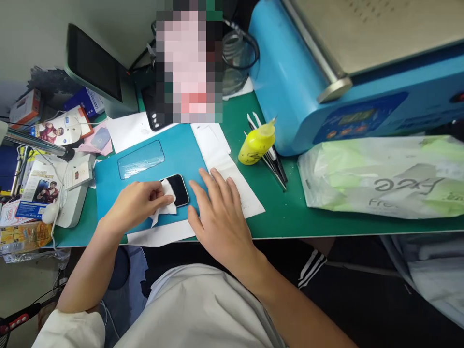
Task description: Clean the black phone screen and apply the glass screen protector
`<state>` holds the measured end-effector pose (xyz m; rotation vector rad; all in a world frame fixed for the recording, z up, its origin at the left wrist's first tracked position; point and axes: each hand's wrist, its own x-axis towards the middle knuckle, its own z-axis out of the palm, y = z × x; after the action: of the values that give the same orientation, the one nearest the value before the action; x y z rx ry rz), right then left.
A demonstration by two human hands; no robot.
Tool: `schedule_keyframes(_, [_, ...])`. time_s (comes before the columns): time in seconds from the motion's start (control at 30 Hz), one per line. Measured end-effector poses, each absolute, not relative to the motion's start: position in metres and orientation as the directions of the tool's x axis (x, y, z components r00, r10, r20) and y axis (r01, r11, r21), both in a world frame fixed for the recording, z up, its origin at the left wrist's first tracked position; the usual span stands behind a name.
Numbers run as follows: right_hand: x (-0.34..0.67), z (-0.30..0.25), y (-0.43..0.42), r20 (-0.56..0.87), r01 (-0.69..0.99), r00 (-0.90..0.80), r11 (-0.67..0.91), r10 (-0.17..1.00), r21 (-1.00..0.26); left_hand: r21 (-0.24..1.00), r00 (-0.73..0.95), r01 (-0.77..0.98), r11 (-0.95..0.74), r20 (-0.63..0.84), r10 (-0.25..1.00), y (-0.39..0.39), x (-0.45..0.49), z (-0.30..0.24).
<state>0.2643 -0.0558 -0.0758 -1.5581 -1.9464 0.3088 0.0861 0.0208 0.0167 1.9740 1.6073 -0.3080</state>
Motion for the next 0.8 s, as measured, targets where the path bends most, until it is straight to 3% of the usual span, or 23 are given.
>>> schedule_keyframes(0.1, [0.262,-0.079,-0.055,0.336,0.815,-0.147,0.307,0.930,-0.492,0.261,0.211,0.961,-0.086,-0.499,0.841,0.025,0.077,0.017])
schedule_keyframes(0.27, [0.260,-0.081,-0.054,0.339,0.836,-0.156,0.307,0.928,-0.454,0.289,0.347,0.928,-0.235,-0.443,0.827,0.051,0.094,0.009])
schedule_keyframes(0.4, [0.260,-0.080,-0.055,0.345,0.852,-0.160,0.306,0.925,-0.425,0.304,0.351,0.924,-0.233,-0.429,0.832,0.058,0.089,0.005])
schedule_keyframes(0.8, [0.262,-0.080,-0.055,0.319,0.842,-0.177,0.311,0.931,-0.441,0.257,0.346,0.931,-0.261,-0.387,0.855,0.054,0.113,0.002])
